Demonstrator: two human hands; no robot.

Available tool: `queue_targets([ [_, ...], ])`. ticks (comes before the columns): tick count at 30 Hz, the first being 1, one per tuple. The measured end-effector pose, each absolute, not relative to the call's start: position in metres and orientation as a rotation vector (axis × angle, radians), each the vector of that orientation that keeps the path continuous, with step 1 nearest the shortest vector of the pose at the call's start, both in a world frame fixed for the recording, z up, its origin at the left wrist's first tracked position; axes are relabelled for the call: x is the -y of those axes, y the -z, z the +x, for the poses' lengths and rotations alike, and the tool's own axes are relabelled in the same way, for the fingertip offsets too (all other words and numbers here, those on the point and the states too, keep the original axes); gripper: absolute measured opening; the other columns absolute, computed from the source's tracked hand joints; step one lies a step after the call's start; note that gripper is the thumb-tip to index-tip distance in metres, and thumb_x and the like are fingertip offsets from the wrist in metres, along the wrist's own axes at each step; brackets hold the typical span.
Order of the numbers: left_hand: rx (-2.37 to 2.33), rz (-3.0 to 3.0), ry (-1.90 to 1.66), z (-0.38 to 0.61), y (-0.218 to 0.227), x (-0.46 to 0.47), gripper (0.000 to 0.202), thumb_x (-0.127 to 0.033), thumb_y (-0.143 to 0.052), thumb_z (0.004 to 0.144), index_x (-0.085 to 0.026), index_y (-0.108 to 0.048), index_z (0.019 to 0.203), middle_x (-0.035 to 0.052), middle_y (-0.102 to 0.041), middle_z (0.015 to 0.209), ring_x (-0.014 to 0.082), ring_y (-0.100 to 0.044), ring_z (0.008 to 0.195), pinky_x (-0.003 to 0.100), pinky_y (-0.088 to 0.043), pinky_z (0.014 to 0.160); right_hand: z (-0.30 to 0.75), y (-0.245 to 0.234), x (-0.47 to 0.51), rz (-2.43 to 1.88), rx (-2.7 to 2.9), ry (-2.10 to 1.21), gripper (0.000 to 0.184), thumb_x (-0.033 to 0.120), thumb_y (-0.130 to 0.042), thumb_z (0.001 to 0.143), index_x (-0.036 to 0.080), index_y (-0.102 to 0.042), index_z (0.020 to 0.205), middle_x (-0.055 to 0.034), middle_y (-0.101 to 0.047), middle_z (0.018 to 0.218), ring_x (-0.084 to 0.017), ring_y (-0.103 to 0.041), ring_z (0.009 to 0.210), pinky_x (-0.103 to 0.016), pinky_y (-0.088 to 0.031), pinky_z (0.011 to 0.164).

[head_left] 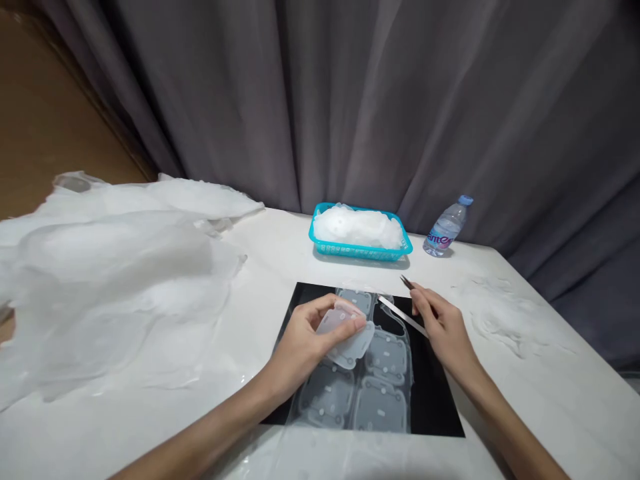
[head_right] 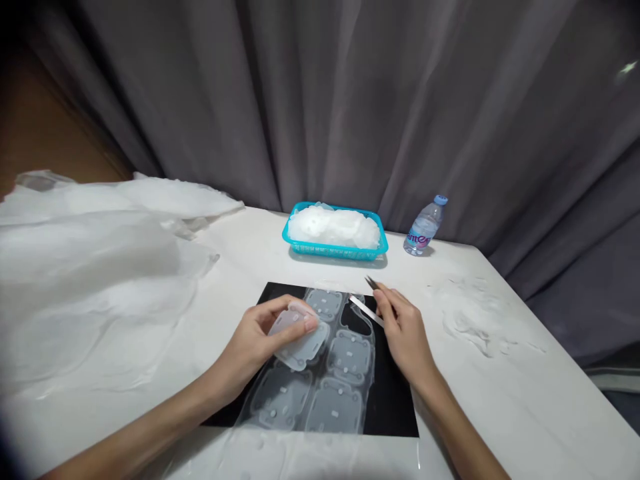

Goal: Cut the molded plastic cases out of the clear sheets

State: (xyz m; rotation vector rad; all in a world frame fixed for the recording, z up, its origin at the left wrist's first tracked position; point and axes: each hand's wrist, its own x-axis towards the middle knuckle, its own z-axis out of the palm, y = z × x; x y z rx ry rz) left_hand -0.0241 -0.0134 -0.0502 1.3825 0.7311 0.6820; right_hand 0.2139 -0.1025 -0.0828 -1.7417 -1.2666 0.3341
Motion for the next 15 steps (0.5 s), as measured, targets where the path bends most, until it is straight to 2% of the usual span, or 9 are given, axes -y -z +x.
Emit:
queue_targets([
  [2,-0.749,1.443,-0.665,-0.024,0.059,0.008,0.034,-0.047,-0.082,0.082,-0.022,-0.073,0.104,-0.0011,-0.066,0.084,0.0145,-0.059,0.074,0.022,-0.046,0.064,0.242,0.099,0.096,-1.97,1.294,-0.095,0.054,0.057,-0.036,0.106,0.019,-0.073,0.1,-0.0091,-0.071,0.091,-0.025,-0.065,0.086,-0.036,-0.049,0.086],
  [5,-0.794,1.646,-0.636,-0.027,0.069,-0.001,0.034,-0.049,-0.076,0.086,-0.024,-0.074,0.109,-0.0006,-0.066,0.084,0.0171,-0.059,0.079,0.025,-0.045,0.07,0.274,0.121,0.089,-2.052,1.248,0.053,0.065,0.059,-0.03,0.105,0.014,-0.073,0.118,-0.016,-0.068,0.101,-0.033,-0.062,0.101,-0.045,-0.046,0.095],
  [8,-0.826,1.849,-0.626,-0.03,0.073,-0.012,0.029,-0.05,-0.071,0.09,-0.023,-0.076,0.101,0.0009,-0.071,0.09,0.0194,-0.061,0.082,0.028,-0.044,0.074,0.292,0.138,0.085,-2.078,1.213,0.157,0.073,0.065,-0.028,0.103,0.011,-0.075,0.117,-0.0162,-0.059,0.098,-0.034,-0.057,0.101,-0.048,-0.047,0.093],
  [10,-0.819,1.922,-0.681,-0.03,0.07,-0.026,0.028,-0.049,-0.07,0.09,-0.023,-0.076,0.099,0.0013,-0.074,0.095,0.0206,-0.063,0.085,0.03,-0.045,0.078,0.298,0.146,0.082,-2.083,1.221,0.202,0.073,0.066,-0.029,0.103,0.012,-0.076,0.114,-0.0142,-0.055,0.095,-0.033,-0.055,0.097,-0.047,-0.048,0.091],
  [15,-0.827,1.918,-0.991,-0.008,0.045,-0.101,0.035,-0.051,-0.081,0.079,-0.02,-0.077,0.094,0.0027,-0.075,0.088,0.0219,-0.063,0.084,0.033,-0.049,0.082,0.302,0.157,0.076,-2.085,1.283,0.271,0.062,0.055,-0.031,0.106,0.013,-0.077,0.108,-0.0148,-0.054,0.094,-0.033,-0.051,0.094,-0.05,-0.048,0.091],
])
